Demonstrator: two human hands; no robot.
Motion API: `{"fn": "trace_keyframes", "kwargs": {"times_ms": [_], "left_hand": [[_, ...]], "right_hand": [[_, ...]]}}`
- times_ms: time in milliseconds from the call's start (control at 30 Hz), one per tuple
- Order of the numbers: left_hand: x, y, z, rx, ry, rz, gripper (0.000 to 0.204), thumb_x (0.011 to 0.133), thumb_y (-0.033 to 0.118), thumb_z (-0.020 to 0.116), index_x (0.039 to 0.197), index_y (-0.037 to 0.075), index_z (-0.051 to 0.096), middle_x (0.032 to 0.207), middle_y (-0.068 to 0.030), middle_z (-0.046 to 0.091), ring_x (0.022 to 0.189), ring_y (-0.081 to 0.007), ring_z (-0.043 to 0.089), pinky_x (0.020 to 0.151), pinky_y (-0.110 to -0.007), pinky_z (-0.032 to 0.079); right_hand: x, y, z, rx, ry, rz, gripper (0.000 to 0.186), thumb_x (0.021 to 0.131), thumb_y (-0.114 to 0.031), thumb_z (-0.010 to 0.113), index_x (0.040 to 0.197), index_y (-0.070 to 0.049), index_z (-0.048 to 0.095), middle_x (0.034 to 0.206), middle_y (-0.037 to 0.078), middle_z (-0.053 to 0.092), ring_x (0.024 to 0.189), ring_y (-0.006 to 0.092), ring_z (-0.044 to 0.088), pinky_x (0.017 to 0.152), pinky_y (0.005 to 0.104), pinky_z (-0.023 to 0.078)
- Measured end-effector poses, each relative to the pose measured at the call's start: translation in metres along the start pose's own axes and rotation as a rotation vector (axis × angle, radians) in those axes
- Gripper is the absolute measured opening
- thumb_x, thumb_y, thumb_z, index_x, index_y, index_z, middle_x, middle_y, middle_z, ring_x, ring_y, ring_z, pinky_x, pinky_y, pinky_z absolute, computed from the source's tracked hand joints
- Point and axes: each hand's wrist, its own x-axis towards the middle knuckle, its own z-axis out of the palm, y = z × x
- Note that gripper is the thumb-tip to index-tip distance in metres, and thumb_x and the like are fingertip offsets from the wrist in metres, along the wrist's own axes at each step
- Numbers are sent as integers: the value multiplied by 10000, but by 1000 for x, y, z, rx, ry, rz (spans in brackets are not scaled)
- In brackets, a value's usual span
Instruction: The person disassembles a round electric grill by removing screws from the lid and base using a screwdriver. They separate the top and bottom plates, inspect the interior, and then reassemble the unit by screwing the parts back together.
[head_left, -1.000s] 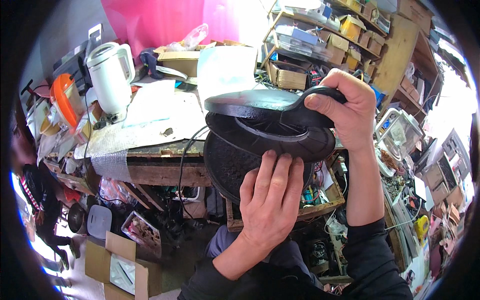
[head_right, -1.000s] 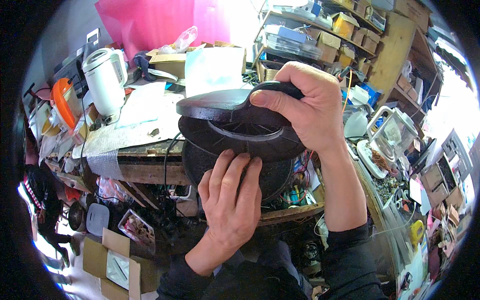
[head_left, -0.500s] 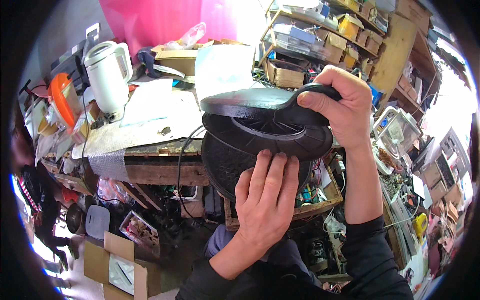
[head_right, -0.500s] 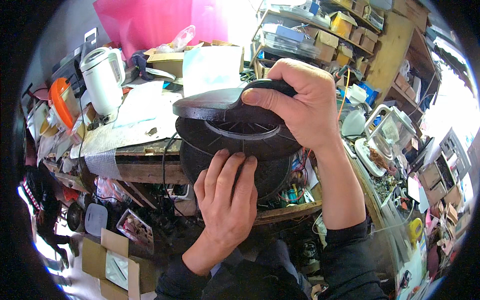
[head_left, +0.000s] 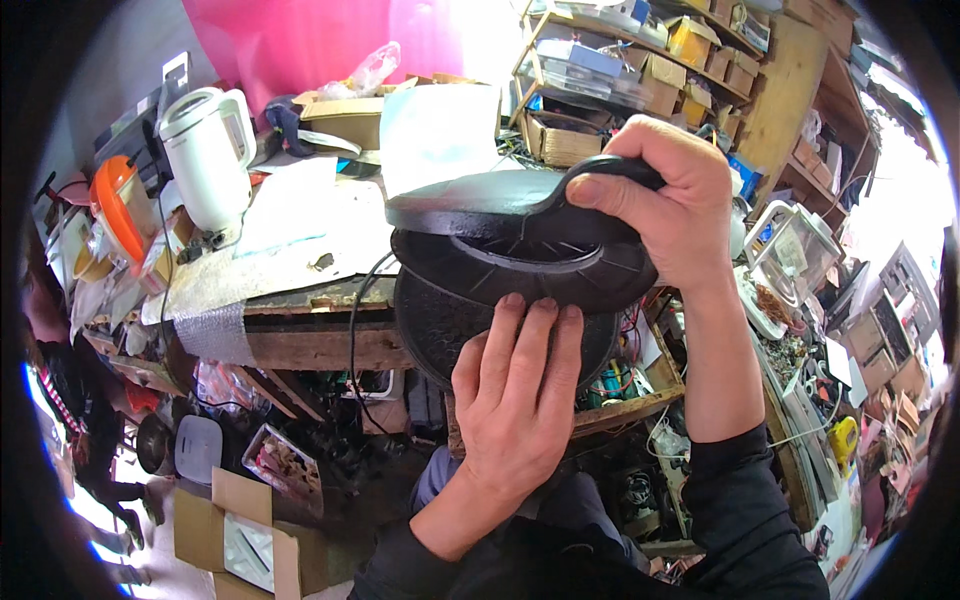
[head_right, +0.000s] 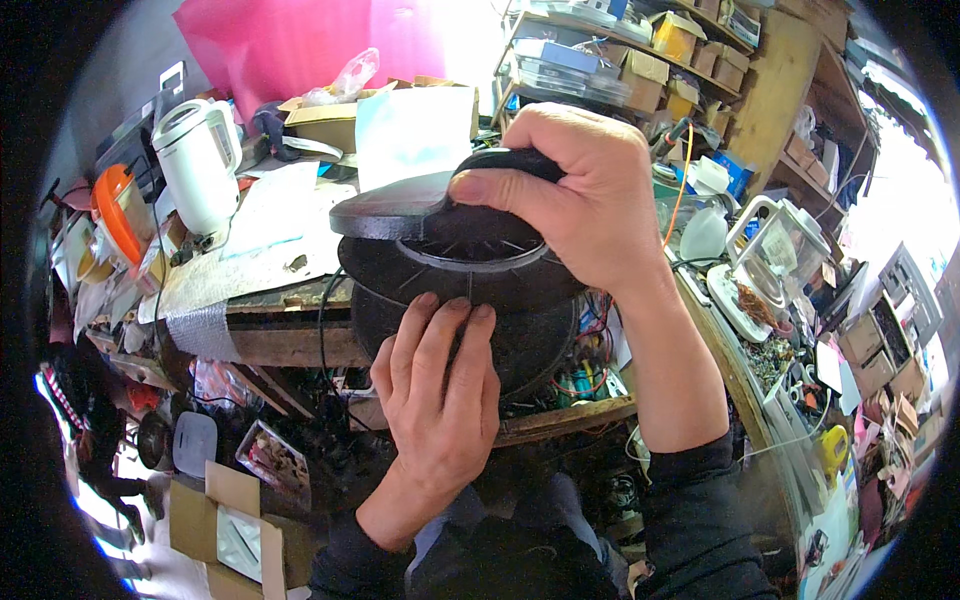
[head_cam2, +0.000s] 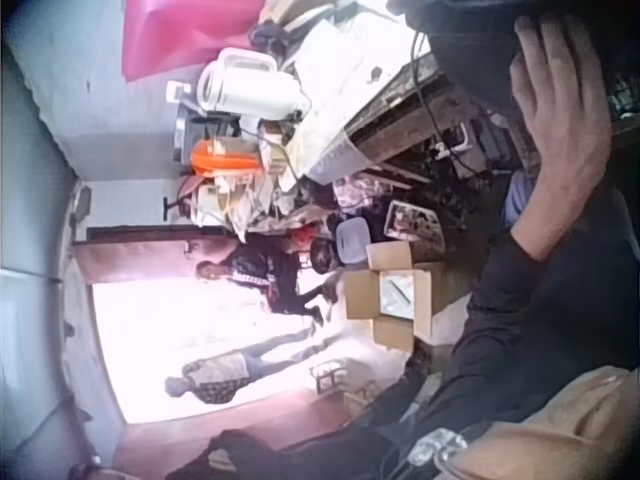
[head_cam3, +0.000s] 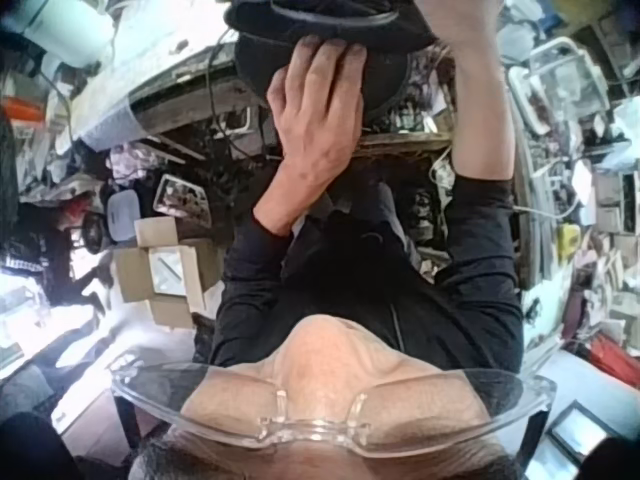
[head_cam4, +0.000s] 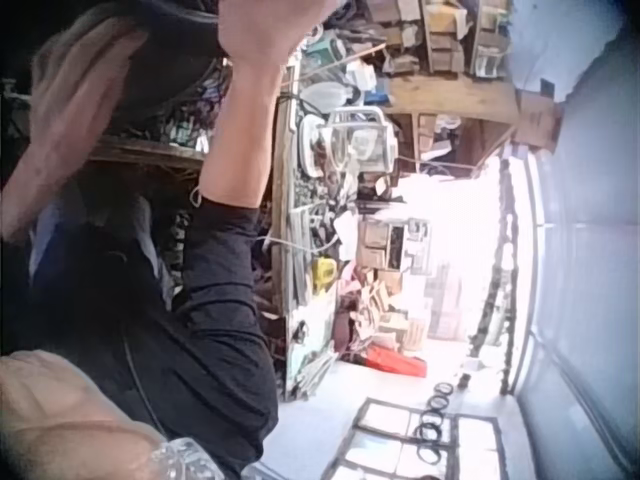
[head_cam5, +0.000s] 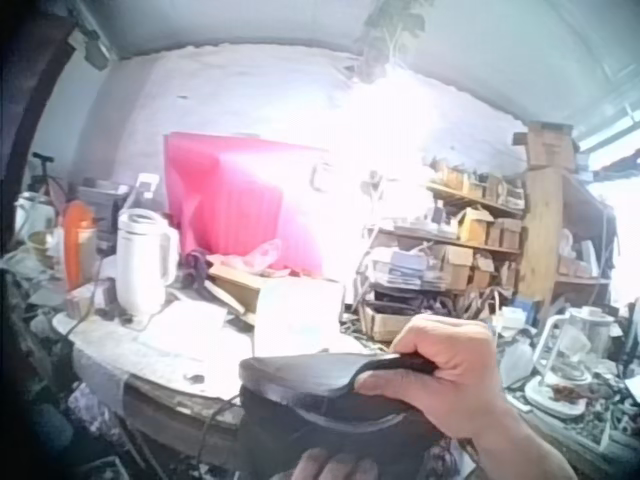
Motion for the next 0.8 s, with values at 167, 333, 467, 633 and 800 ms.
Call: {"fn": "trace_keyframes", "kwargs": {"times_ms": [167, 333, 467, 633, 800], "left_hand": [[4, 5, 6, 11, 31, 22, 394, 843, 57, 688, 1236, 41, 713, 1295, -124, 633, 1274, -341, 583, 1014, -458, 430], [6, 12, 9, 16, 41, 41, 373, 838, 73, 697, 1208, 38, 732, 1293, -123, 632, 1257, -334, 599, 990, -451, 457], [8, 16, 14, 14, 63, 55, 372, 829, 87, 688, 1194, 36, 740, 1289, -117, 634, 1245, -328, 604, 977, -444, 467], [9, 18, 14, 14, 51, 47, 371, 832, 97, 666, 1191, 45, 744, 1288, -110, 635, 1235, -318, 609, 965, -432, 475], [-1, 20, 13, 11, 21, 45, 349, 857, 120, 642, 1183, 56, 750, 1297, -106, 633, 1243, -301, 604, 960, -428, 484]], "right_hand": [[-3, 10, -7, 64, 25, 2, 267, 777, -176, 901, 780, -15, 688, 656, -4, 595, 633, 55, 522, 576, 245, 421], [-11, 13, -14, 128, 55, 21, 215, 765, -80, 895, 791, -17, 691, 717, -29, 623, 671, 44, 547, 592, 225, 431], [-13, 21, -19, 158, 63, -4, 197, 763, -34, 882, 795, -20, 688, 721, -31, 617, 673, 42, 533, 597, 219, 415], [-16, 28, -25, 103, 46, -35, 257, 736, -96, 901, 783, -12, 662, 718, -17, 602, 673, 63, 529, 602, 233, 406], [-32, 32, -24, 51, 49, -126, 357, 690, -205, 923, 773, -8, 638, 703, 36, 587, 652, 151, 551, 609, 280, 421]]}}
